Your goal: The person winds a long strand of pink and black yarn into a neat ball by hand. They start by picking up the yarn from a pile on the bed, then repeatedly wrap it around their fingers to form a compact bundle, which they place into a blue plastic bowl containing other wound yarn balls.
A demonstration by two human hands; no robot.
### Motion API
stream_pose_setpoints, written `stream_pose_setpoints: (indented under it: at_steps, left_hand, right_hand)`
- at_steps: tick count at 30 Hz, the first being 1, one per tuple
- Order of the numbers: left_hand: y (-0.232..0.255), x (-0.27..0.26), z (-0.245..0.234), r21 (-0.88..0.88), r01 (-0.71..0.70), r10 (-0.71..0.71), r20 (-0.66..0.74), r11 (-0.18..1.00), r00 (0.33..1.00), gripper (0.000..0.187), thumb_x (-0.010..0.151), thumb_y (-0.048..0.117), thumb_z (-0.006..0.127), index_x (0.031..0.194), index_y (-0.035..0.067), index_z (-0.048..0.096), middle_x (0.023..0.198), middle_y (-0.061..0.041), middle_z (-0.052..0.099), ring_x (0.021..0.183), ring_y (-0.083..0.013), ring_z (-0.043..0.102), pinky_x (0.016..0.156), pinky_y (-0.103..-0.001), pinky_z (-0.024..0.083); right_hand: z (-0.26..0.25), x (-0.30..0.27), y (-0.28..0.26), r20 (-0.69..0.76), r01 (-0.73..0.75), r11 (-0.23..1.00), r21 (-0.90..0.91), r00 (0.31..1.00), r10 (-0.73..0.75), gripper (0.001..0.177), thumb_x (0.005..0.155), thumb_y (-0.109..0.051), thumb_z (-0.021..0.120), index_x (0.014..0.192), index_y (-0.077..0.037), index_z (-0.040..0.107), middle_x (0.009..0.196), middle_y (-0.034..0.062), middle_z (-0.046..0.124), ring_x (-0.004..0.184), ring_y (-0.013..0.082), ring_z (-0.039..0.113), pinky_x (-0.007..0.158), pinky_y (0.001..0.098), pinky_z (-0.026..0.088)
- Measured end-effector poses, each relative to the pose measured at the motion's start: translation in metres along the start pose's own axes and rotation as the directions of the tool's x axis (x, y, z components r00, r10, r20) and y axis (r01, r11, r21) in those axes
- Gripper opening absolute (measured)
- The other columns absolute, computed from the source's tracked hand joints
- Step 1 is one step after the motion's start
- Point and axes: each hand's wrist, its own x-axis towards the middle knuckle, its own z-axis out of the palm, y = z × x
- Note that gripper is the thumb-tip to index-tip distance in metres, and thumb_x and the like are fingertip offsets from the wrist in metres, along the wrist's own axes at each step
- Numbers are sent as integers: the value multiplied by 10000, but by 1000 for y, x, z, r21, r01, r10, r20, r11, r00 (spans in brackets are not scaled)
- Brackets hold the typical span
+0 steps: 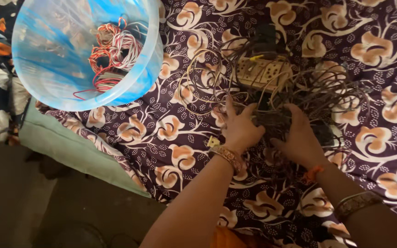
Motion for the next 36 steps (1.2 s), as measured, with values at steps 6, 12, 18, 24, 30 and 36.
stream_pose_setpoints:
  at_steps: [6,12,18,24,30,36]
  left_hand:
    - [-18,-7,13,-179,-27,13,-80,983,997,577,737,160,780,1293,262,665,1732,-103,-77,1429,-324,450,1069,-382,480]
    - [0,-32,-3,-136,-30,16,-104,990,994,672,716,116,820,1345,256,627,1710,-114,-48,1421,-337,457,1069,-393,472]
    - [25,-44,-27,-370,317,-337,9,873,941,1280,805,89,824,1698,90,-94,1727,-254,-202,1267,-384,652,997,-359,555]
    - [34,-38,-29,-72,-142,152,160,987,975,928,727,360,890,1435,-35,438,1340,-221,606,1247,-355,587,1081,-382,459]
    - [45,2,-32,-72,-207,214,104,976,971,545,1010,304,513,1425,-48,528,1231,-266,709,1068,-378,744,921,-453,617]
    - [50,-10,-88,-408,-430,490,51,805,870,692,726,221,772,1314,-77,560,1232,-239,720,1179,-350,687,1028,-404,545]
  right_hand:
    - [-15,-2,0,70,-235,972,20,970,233,826,761,-174,813,1449,-75,366,1155,266,647,1009,415,685,889,479,547]
    - [-35,-14,-10,112,-336,942,23,937,332,410,798,-212,800,1162,-69,676,954,160,752,889,336,740,828,475,558]
    - [-60,-18,-30,-49,-255,915,313,958,284,471,794,-115,729,1254,-62,642,951,150,745,758,297,753,681,442,606]
    - [-88,-9,-46,-224,2,914,406,970,97,491,696,-3,816,1167,-2,679,978,113,721,849,202,684,718,334,553]
    - [-136,0,-71,-195,64,775,628,978,78,563,714,73,780,1253,8,634,981,80,676,846,181,647,704,321,535]
    - [-170,13,-105,-170,52,670,740,979,112,623,734,99,728,1334,21,577,1027,91,682,832,195,660,630,334,528]
